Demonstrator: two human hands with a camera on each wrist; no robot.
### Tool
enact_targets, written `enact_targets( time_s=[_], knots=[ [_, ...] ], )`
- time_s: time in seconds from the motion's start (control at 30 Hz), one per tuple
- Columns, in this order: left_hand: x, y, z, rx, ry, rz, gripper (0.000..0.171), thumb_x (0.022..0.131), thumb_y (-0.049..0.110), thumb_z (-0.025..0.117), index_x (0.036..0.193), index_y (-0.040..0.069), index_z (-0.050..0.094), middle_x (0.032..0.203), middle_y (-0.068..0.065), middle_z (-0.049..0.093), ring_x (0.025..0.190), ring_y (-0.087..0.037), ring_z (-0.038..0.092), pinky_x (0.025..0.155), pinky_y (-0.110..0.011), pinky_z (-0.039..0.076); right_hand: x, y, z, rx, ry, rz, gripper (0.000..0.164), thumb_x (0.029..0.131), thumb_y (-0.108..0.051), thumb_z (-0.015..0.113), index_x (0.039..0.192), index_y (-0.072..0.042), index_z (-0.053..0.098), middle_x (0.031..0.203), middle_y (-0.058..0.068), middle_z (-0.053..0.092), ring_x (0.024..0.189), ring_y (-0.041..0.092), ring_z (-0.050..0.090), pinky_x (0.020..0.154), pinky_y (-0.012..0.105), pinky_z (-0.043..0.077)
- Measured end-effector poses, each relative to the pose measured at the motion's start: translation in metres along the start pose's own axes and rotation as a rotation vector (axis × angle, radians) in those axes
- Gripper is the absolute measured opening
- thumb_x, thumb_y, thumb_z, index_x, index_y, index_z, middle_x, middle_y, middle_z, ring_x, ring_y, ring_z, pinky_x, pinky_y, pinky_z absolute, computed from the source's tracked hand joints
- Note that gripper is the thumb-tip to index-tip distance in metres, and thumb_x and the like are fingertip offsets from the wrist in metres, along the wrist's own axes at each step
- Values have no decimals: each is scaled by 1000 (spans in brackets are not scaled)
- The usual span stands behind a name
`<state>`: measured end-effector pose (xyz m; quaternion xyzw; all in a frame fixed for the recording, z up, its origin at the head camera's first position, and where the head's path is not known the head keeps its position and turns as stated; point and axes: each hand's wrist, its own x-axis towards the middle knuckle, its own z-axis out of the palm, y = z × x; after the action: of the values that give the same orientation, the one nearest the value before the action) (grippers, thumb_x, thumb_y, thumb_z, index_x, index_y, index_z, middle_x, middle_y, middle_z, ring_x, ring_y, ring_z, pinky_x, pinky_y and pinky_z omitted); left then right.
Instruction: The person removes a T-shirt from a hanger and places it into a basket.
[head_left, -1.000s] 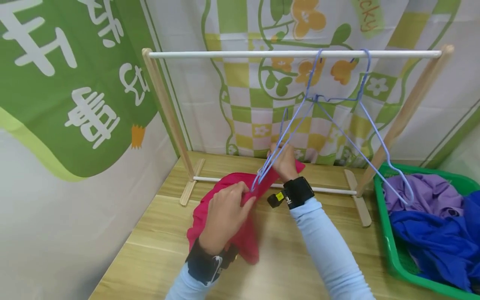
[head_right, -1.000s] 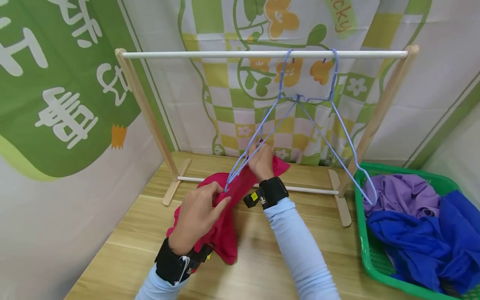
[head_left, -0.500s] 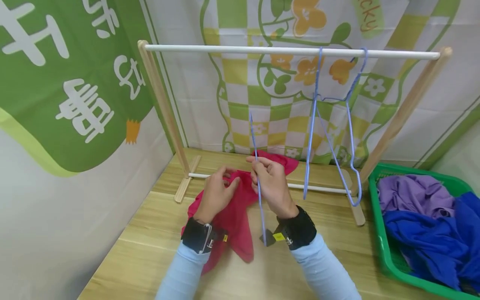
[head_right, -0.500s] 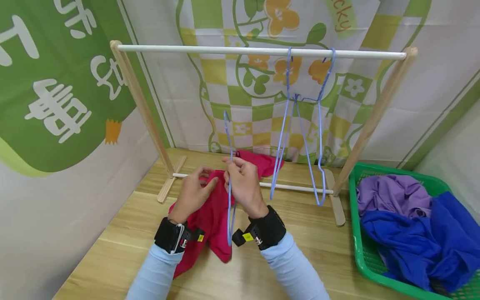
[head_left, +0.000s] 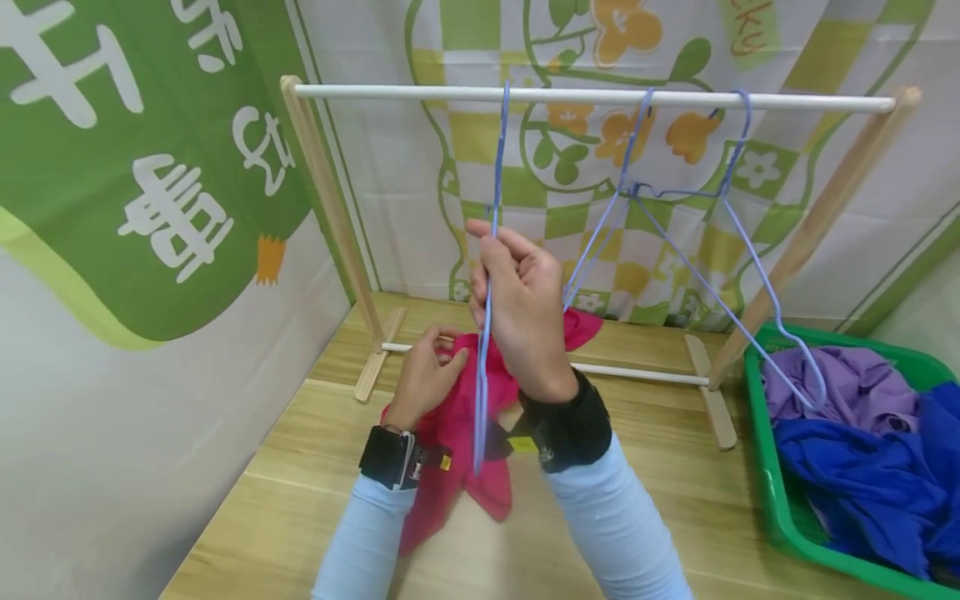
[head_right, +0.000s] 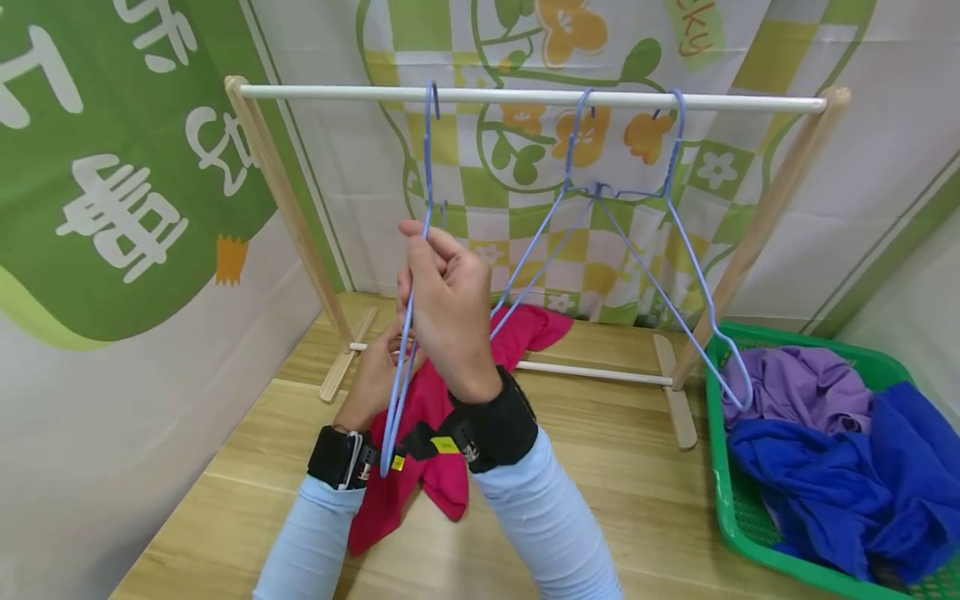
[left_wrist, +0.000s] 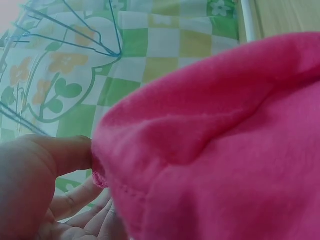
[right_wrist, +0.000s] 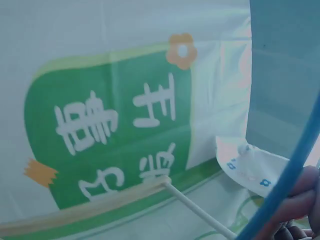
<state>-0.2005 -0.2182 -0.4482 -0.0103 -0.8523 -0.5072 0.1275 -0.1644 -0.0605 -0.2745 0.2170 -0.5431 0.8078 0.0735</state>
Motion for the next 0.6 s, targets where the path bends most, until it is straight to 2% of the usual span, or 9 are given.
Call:
enact_targets(
  time_s=[0.13, 0.2, 0.37, 0.47, 0.6],
  knots=[
    [-2, -1, -4, -4, -21, 8, 31, 96, 8, 72, 126, 2, 64, 108, -21, 74, 96, -33, 74, 83, -28, 55, 25, -16, 1, -24, 30, -35, 31, 110, -9, 47, 126, 7, 67, 60, -4, 49, 45, 8, 43, 44, 20, 39],
    [-2, 0, -2, -18, -31, 13, 31, 96, 8, 72, 126, 2, 65, 109, -22, 74, 97, -33, 73, 84, -27, 54, 37, -25, -5, -49, 48, -33, 29, 109, -9, 45, 115, 7, 69, 59, -3, 50, 45, 8, 43, 44, 20, 39],
    [-2, -1, -4, -24, -24, 33, 30, 95, 6, 73, 124, 1, 66, 109, -21, 74, 99, -32, 73, 88, -32, 56, 65, -39, -23, -136, 98, 48, 29, 109, -9, 46, 94, 1, 68, 59, -2, 51, 43, 9, 43, 45, 21, 40],
    [-2, -1, -6, -15, -29, 53, 29, 96, 6, 72, 123, 1, 65, 109, -21, 74, 99, -32, 73, 88, -32, 56, 73, -40, -35, -253, 100, 117, 30, 109, -11, 49, 88, -2, 68, 59, -1, 52, 44, 11, 46, 47, 21, 43],
    [0, 0, -7, -8, -41, 74, 28, 96, 5, 72, 122, 0, 65, 108, -22, 74, 99, -33, 73, 87, -30, 55, 75, -37, -46, -491, 35, 172, 39, 110, -13, 43, 79, -1, 64, 60, -1, 56, 50, 12, 51, 54, 24, 48]
  ],
)
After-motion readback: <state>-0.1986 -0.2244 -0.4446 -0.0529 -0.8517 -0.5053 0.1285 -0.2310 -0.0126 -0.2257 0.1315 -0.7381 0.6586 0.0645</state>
